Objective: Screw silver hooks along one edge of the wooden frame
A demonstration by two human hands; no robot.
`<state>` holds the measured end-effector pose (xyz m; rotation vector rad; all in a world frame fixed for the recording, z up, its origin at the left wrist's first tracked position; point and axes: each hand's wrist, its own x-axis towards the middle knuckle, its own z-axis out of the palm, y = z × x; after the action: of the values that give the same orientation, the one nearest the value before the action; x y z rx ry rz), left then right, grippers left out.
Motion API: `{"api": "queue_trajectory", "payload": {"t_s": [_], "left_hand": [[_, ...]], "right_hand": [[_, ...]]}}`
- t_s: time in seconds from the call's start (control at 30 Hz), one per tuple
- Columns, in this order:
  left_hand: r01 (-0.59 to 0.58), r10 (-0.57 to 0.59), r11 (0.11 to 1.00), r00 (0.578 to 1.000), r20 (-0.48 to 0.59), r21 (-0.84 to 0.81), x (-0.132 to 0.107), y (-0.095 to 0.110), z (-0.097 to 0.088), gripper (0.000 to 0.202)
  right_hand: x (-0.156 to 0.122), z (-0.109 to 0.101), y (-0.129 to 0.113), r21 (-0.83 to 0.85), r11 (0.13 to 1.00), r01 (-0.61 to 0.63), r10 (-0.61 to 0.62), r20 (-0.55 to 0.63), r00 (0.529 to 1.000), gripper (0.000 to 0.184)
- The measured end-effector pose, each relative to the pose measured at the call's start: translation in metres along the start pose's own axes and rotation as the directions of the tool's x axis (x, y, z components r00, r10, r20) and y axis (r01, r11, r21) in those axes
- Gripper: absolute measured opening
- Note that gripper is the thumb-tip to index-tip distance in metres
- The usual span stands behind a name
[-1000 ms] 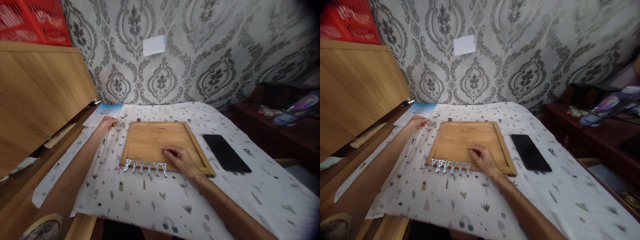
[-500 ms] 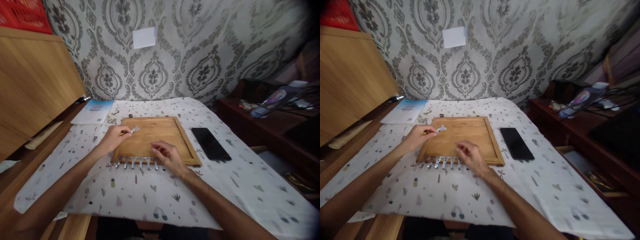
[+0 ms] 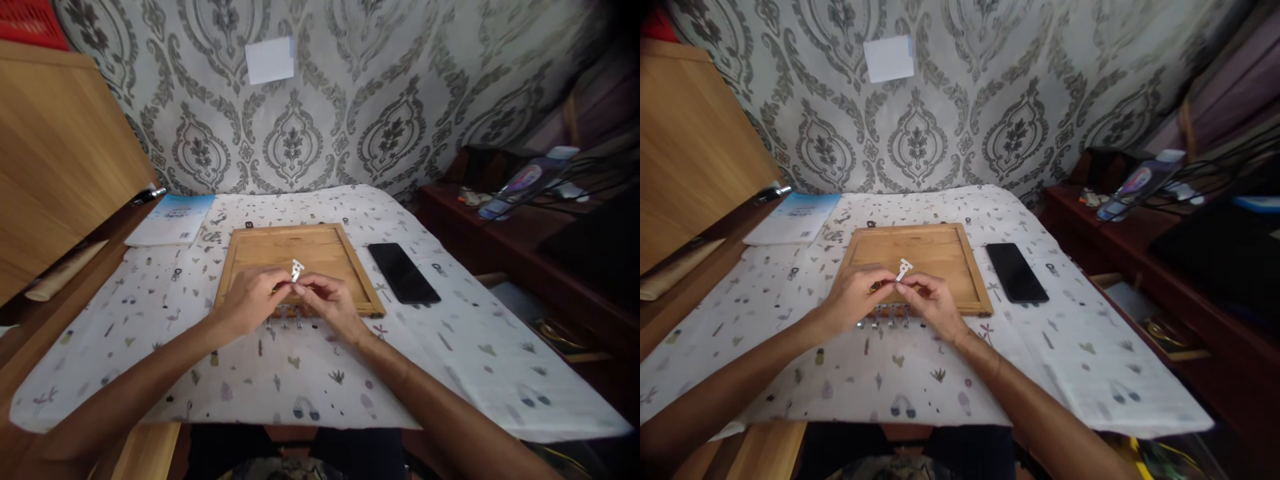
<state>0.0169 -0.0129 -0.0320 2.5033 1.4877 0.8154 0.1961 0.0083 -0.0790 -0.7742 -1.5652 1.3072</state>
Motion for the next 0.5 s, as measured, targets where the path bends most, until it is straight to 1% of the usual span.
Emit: {"api": "queue_trajectory", "payload": {"t_s": [0.07, 0.17, 0.3, 0.43, 0.5], "left_hand": [[-0.024, 0.023, 1.000, 0.999, 0.036, 0.019, 0.000, 0.004, 0.001, 0.018], [-0.039, 0.038, 0.999, 0.994, 0.101, 0.002, 0.002, 0.010, -0.003, 0.019], [-0.018, 0.041, 0.991, 0.984, 0.172, -0.133, 0.006, 0.012, -0.008, 0.021], [-0.001, 0.045, 0.972, 0.982, 0.182, -0.236, 0.009, 0.010, -0.008, 0.020], [0.008, 0.044, 0.962, 0.982, 0.184, -0.275, 0.009, 0.011, -0.006, 0.017]], "right_hand": [[0.001, 0.000, -0.001, -0.011, 0.999, 0.034, -0.034, -0.036, 0.999, 0.037], [0.002, -0.001, -0.003, -0.036, 0.999, 0.008, -0.010, -0.069, 0.998, 0.041], [-0.002, -0.004, -0.008, -0.013, 1.000, -0.025, 0.024, -0.088, 0.996, 0.039], [-0.011, -0.007, -0.011, 0.019, 0.999, -0.044, 0.046, -0.112, 0.993, 0.034], [-0.016, -0.008, -0.011, 0.055, 0.996, -0.070, 0.077, -0.133, 0.988, 0.031]]}}
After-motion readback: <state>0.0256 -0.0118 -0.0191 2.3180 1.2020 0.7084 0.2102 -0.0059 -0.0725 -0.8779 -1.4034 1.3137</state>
